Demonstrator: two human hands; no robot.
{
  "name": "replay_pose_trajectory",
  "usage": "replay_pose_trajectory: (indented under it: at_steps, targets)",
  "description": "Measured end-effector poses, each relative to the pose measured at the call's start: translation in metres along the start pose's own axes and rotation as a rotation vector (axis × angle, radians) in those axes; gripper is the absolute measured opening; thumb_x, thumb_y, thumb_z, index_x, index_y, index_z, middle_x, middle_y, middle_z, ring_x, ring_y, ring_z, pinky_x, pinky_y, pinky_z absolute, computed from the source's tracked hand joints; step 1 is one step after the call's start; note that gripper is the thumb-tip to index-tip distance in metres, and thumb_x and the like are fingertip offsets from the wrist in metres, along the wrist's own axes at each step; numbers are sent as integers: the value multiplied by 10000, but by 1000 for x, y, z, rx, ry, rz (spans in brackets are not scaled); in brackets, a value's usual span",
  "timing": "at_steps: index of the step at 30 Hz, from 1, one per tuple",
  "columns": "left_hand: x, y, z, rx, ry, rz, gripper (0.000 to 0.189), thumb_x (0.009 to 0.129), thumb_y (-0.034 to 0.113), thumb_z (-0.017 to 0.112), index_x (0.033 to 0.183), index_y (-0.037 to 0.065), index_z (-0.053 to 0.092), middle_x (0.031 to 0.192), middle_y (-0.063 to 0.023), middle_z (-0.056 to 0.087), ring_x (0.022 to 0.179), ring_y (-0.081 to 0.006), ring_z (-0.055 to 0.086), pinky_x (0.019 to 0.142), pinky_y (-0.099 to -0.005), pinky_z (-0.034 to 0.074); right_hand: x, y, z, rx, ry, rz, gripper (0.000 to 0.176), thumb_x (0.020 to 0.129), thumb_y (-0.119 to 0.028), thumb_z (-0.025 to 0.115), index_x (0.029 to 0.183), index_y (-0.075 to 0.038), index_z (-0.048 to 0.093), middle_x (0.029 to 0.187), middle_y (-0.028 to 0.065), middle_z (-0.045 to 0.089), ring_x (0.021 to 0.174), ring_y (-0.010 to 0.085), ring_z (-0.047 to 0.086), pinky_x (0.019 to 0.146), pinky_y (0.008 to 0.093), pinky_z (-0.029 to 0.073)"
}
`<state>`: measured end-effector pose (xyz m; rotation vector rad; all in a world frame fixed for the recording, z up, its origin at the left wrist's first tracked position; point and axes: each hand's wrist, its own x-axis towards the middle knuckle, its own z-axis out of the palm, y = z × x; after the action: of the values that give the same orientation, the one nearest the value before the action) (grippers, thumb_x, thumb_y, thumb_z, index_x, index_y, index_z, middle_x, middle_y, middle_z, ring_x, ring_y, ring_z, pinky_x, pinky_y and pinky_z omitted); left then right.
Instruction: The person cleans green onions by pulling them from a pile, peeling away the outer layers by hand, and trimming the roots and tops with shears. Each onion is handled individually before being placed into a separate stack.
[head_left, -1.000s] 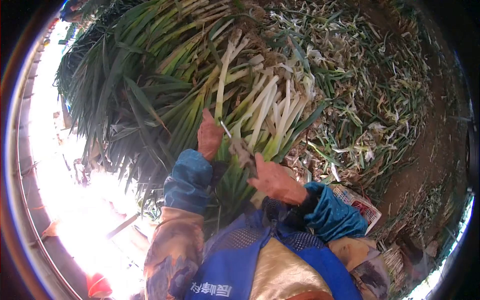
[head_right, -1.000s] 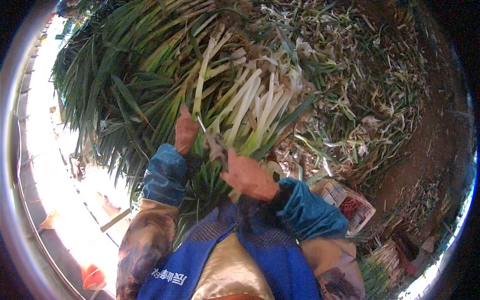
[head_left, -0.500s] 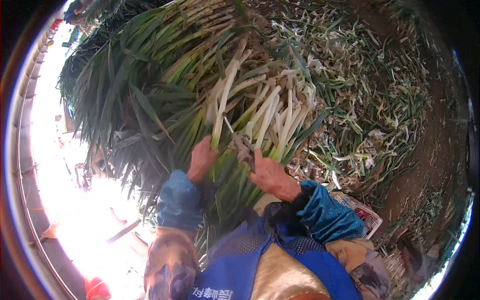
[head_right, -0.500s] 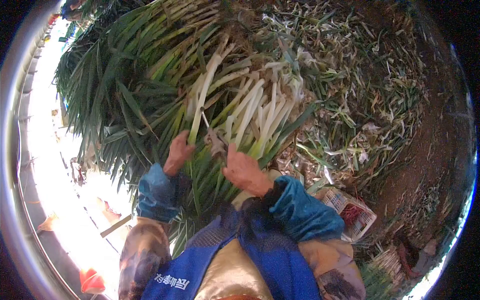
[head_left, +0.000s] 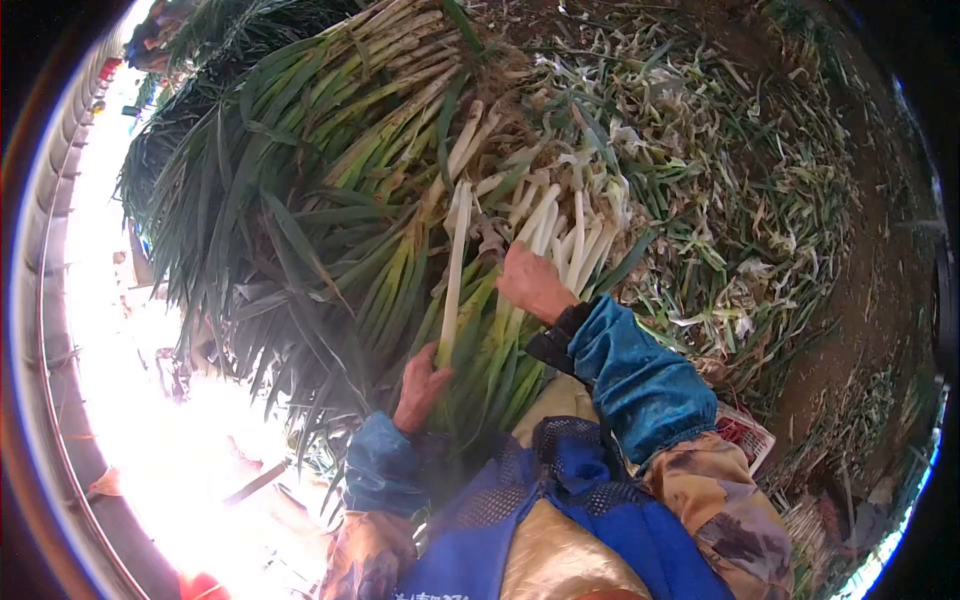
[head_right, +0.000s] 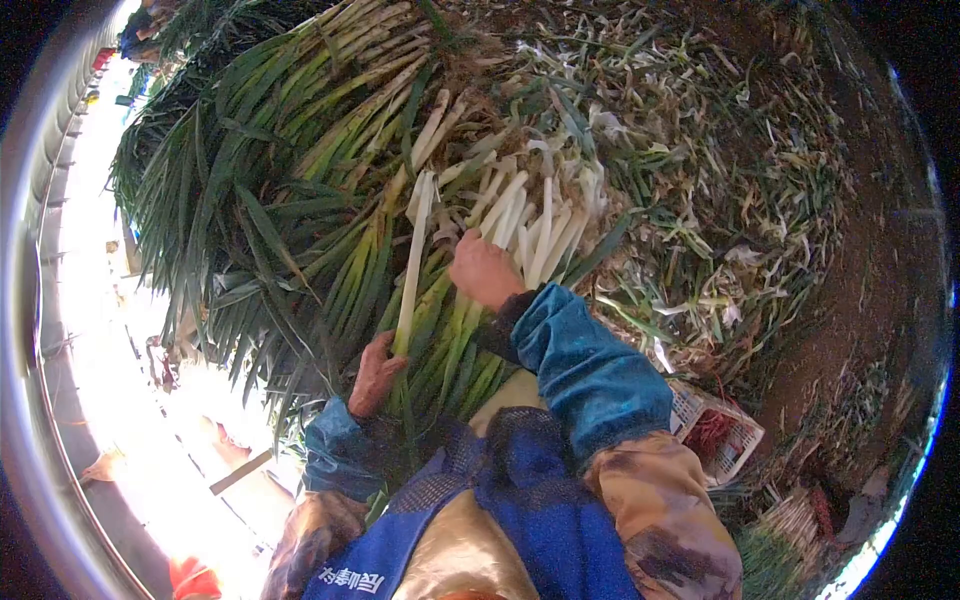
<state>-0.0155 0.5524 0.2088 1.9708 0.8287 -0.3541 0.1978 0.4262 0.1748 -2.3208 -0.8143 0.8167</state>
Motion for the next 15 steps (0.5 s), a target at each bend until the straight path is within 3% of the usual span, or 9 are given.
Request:
replay_pose_trajectory:
  at_steps: [4,10,13,15]
  targets:
    - [-10,25,-4,9,27,-6,471,691,129,588,1104,-80,504,952,-194,584,882,-252,559,787,-332,432,-15,0,0,38,-88,29,334,773,-134,477,960,138,424,807,310,591,772,403,611,680,443,503]
    - [-3,7,0,-51,5,70,462,703,123,565,1116,-70,491,926,-186,577,829,-234,544,756,-322,432,-8,14,2,14,-109,147,398,769,-180,506,1000,134,424,847,294,597,822,424,594,719,458,474]
    - [12,15,5,-1,96,256,507,679,115,573,1158,-22,482,792,-217,594,713,-335,588,652,-390,453,-35,25,0,24,-91,84,436,776,-199,515,1043,123,391,829,286,595,828,441,584,717,471,463]
    - [35,32,13,24,43,184,473,696,107,570,1137,-39,479,854,-215,582,766,-285,578,690,-365,450,-66,16,-26,120,-85,92,460,775,-200,515,1072,115,360,809,283,588,810,438,584,717,476,461]
